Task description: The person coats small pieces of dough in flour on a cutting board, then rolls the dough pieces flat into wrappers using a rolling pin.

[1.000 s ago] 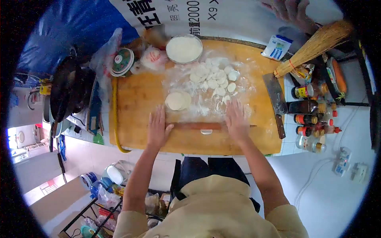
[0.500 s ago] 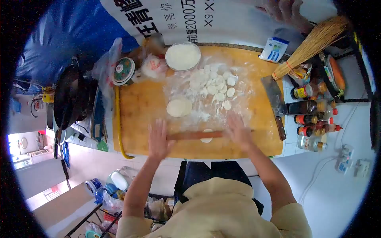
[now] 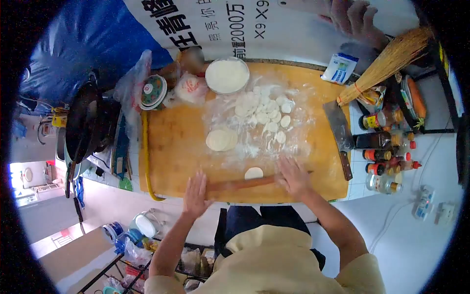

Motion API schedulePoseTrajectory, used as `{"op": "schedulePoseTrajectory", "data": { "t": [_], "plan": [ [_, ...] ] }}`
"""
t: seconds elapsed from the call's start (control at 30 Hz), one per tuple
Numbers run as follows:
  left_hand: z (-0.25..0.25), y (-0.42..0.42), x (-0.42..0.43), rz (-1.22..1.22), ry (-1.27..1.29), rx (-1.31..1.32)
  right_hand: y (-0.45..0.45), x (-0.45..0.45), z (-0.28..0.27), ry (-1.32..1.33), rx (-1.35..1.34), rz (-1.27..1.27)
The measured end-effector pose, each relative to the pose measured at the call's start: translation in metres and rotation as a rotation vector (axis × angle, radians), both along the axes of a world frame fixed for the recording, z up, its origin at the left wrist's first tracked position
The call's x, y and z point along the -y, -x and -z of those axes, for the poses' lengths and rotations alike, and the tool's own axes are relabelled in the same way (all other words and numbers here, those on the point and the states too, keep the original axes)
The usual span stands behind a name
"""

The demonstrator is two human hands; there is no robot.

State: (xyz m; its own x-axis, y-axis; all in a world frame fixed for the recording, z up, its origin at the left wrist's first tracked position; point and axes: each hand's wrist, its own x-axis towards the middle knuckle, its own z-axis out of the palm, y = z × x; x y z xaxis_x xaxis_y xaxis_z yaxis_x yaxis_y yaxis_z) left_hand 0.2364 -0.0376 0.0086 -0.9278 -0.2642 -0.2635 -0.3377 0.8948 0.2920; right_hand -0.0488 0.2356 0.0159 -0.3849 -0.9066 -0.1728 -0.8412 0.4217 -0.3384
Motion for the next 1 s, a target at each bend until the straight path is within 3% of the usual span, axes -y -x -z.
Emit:
{"op": "schedulePoseTrajectory", "data": {
  "t": [0.07, 0.13, 0.17, 0.3, 0.37, 0.47, 0.53, 0.63, 0.7, 0.73, 0.83, 0.97, 1.0],
  "plan": [
    [0.005, 0.034, 0.02, -0.071, -0.01, -0.087, 0.011, 0.013, 0.0, -0.023, -0.014, -0.012],
    [-0.003, 0.068, 0.036, -0.167, 0.089, -0.143, 0.027, 0.033, -0.009, 0.256, 0.077, 0.121],
    [-0.005, 0.072, 0.038, -0.159, 0.15, -0.197, 0.026, 0.029, -0.004, 0.259, 0.075, 0.12],
    [-0.014, 0.025, 0.011, -0.037, 0.15, -0.124, 0.0, 0.0, -0.004, 0.015, 0.083, 0.069],
    [-0.007, -0.003, 0.001, 0.026, -0.024, -0.027, -0.003, -0.003, -0.005, -0.119, 0.152, 0.039],
    [0.012, 0.037, 0.029, -0.137, 0.02, -0.126, 0.018, 0.012, 0.005, 0.037, 0.052, -0.001],
    [-0.005, 0.06, 0.036, -0.127, 0.117, -0.178, 0.029, 0.032, 0.001, 0.183, 0.0, 0.115],
    [-0.018, 0.05, 0.029, -0.086, 0.251, -0.192, 0.019, 0.006, 0.022, 0.181, 0.097, 0.08],
    [-0.027, 0.015, 0.005, 0.029, 0.074, 0.106, -0.006, -0.011, 0.002, 0.098, 0.099, 0.052],
    [-0.017, 0.014, 0.011, 0.032, 0.075, 0.108, -0.016, -0.013, -0.007, 0.011, 0.106, 0.035],
    [0.012, 0.028, 0.028, -0.089, 0.052, -0.154, 0.006, 0.011, 0.002, 0.135, 0.057, 0.076],
    [-0.008, 0.069, 0.046, -0.097, 0.237, -0.241, 0.021, 0.028, -0.004, 0.183, 0.076, 0.197],
    [-0.01, 0.055, 0.039, -0.093, 0.24, -0.245, 0.015, 0.015, 0.006, 0.083, 0.076, 0.137]
  ]
}}
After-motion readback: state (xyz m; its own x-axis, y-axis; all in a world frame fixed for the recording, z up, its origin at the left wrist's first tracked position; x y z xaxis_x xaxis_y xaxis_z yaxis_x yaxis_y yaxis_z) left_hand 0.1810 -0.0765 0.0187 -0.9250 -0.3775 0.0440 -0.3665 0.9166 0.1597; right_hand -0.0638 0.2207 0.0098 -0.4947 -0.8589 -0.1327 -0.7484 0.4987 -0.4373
